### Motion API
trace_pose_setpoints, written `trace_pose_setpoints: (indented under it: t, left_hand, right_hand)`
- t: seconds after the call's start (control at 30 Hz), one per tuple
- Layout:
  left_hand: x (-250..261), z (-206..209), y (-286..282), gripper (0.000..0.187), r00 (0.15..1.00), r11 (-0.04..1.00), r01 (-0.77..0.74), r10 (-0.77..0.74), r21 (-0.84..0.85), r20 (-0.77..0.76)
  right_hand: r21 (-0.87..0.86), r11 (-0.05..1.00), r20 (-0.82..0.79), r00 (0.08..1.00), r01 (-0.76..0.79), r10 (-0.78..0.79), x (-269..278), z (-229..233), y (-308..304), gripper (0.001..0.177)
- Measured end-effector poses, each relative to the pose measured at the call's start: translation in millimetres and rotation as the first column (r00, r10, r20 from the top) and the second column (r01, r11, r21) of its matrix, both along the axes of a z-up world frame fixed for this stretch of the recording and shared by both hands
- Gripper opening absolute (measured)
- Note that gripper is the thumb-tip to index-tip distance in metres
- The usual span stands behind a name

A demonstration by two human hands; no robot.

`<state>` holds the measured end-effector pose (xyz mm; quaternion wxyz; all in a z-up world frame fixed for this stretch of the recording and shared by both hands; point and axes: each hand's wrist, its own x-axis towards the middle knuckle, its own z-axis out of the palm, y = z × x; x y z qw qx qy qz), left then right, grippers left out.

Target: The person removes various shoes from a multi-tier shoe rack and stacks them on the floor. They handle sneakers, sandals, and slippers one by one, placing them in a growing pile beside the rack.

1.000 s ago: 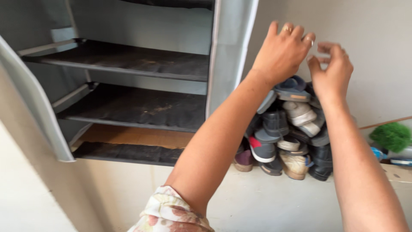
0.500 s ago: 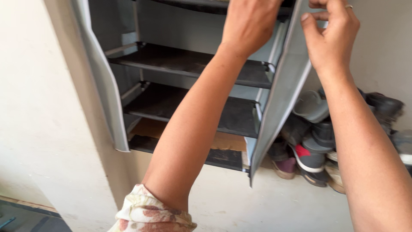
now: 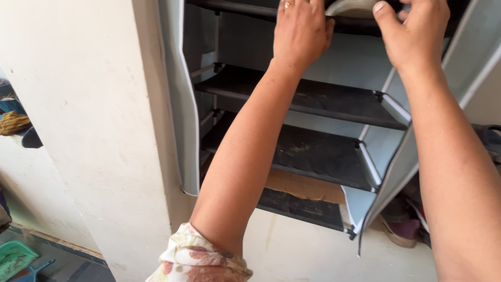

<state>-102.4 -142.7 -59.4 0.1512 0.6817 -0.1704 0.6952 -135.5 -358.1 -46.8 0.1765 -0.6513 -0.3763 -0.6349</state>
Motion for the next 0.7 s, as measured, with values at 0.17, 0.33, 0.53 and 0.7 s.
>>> trace_pose_setpoints:
  t: [0.17, 0.33, 0.53, 0.7]
  left_hand:
    - [23.8, -1.8, 15.3, 0.062, 0.986, 0.999, 0.043, -0.038, 0.031, -0.164]
    - [52.6, -2.5, 28.5, 0.065, 0.997, 0.997, 0.031, -0.025, 0.078, -0.079]
    - [52.0, 13.0, 42.8, 0.067, 0.951, 0.993, 0.098, -0.075, 0.063, -0.301]
    - [58.8, 23.0, 43.6, 0.073, 0.959, 0.997, 0.061, -0.045, 0.05, -0.28]
  right_hand:
    - [0.016, 0.999, -0.069, 0.997, 0.035, -0.034, 28.4, 7.5, 14.9, 0.032]
    - [-0.011, 0.992, -0.03, 0.991, 0.127, -0.127, 51.6, 6.5, 27.1, 0.04]
    - [0.073, 0.985, -0.106, 0.983, 0.156, -0.147, 68.9, 13.2, 38.6, 0.045]
    - [0.076, 0.94, -0.054, 0.942, 0.334, -0.33, 87.1, 20.2, 36.2, 0.048]
